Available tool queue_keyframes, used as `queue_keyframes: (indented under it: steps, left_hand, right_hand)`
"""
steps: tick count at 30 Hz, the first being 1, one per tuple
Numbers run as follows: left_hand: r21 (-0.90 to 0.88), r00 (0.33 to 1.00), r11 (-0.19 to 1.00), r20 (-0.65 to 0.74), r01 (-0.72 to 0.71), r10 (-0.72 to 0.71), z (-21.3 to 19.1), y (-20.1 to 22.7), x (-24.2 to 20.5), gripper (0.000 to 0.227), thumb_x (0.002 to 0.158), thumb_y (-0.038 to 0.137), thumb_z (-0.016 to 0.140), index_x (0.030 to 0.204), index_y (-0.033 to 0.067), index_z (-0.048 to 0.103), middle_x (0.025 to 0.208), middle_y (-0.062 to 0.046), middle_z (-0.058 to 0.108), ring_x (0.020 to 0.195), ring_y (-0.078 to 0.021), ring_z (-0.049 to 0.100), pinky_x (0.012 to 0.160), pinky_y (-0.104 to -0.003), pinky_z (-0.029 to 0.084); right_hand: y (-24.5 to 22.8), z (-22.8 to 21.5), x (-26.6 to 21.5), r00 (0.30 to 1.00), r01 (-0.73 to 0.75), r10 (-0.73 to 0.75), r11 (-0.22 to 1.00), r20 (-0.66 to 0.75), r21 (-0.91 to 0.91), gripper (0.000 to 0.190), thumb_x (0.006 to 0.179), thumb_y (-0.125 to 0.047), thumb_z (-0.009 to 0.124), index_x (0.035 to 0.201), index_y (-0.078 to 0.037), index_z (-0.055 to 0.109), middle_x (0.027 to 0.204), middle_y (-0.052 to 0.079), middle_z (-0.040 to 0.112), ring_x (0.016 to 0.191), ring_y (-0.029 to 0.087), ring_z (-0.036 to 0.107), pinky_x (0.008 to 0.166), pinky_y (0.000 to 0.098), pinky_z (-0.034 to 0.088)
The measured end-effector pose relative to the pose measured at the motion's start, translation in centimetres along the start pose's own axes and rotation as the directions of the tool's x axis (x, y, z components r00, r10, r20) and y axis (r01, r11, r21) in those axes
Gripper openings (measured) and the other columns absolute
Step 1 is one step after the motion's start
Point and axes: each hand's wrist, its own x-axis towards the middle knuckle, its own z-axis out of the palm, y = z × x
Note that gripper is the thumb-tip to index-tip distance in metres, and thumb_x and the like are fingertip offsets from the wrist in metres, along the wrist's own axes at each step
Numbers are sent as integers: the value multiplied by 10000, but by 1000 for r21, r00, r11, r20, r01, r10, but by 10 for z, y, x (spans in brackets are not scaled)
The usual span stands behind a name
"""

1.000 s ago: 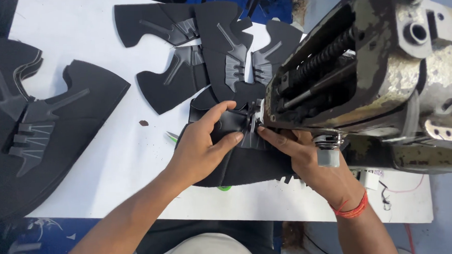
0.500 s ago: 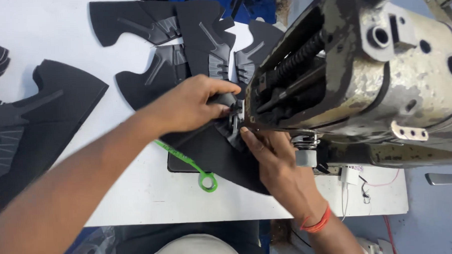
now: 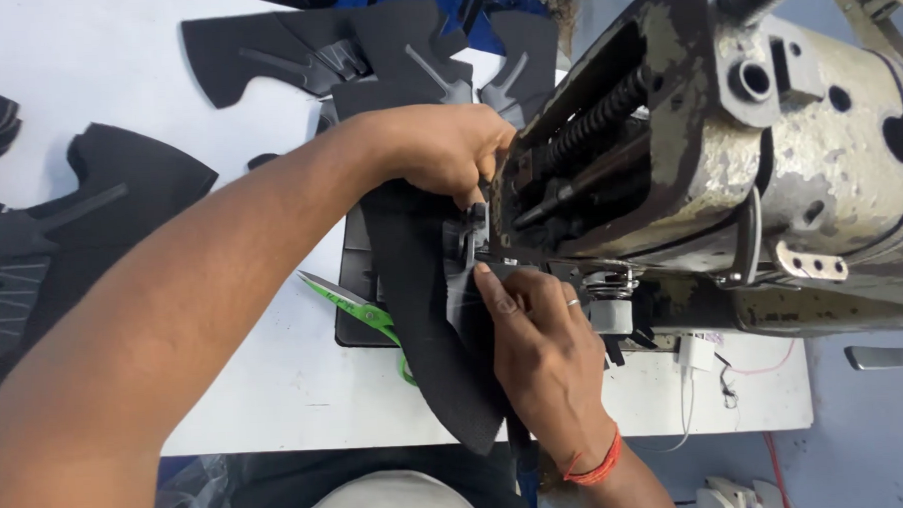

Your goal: The person aligns black foam-like car parts with grey plastic inserts and sews them together using a sewing machine. They guide the parts under the needle, stitch along the edges, and then cut the thread with scissors.

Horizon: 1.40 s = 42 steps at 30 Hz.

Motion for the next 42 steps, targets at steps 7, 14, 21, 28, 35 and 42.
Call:
queue_keyframes:
  steps: [7,14,21,28,35,42]
  left_hand:
    - [-53,998,997,-27,-61,59,2,-10,7,453,694,42,864,1089,-1,646,802,-87,755,725,-193,715,643,-355,545]
    - [119,986,979,29,-167,164,3,-6,19,165,622,-34,781,781,-27,738,668,-145,707,582,-242,654,529,-401,501]
    - [100,983,979,53,-180,176,0,-8,25,202,626,-9,781,817,-50,730,688,-168,697,585,-248,620,521,-419,492]
    - [144,961,950,53,-276,271,1,-10,29,279,619,24,799,881,-31,719,714,-163,708,617,-261,623,556,-416,507]
    - [171,957,941,27,-291,290,3,-6,35,253,613,10,787,845,-42,703,721,-171,690,614,-261,634,531,-414,518]
    - [79,899,916,-173,-394,402,6,-6,8,269,755,123,811,977,-5,726,899,-184,726,833,-317,703,768,-406,552]
  right_hand:
    - [-1,4,-3,1000,-10,10,1000,-19,14,446,865,54,705,1274,-122,734,1029,76,622,857,247,620,669,365,522]
    - [-7,6,-11,998,-60,61,997,-20,51,450,862,66,696,1274,-113,729,1047,91,623,871,249,622,685,357,535]
    - [-8,8,-12,997,-52,56,996,-56,71,474,853,67,698,1293,-107,722,1062,109,616,906,264,632,728,369,545]
    - [-17,7,-12,994,-81,85,995,-73,57,461,851,75,692,1270,-115,727,1042,96,635,904,268,637,723,365,539]
    - [-24,6,-12,991,-108,116,989,-73,99,499,839,78,675,1303,-103,708,1040,112,646,913,272,647,735,366,545]
    - [-28,1,-9,987,-104,113,991,-112,87,467,819,65,689,1255,-95,740,1037,115,646,909,289,661,733,385,551]
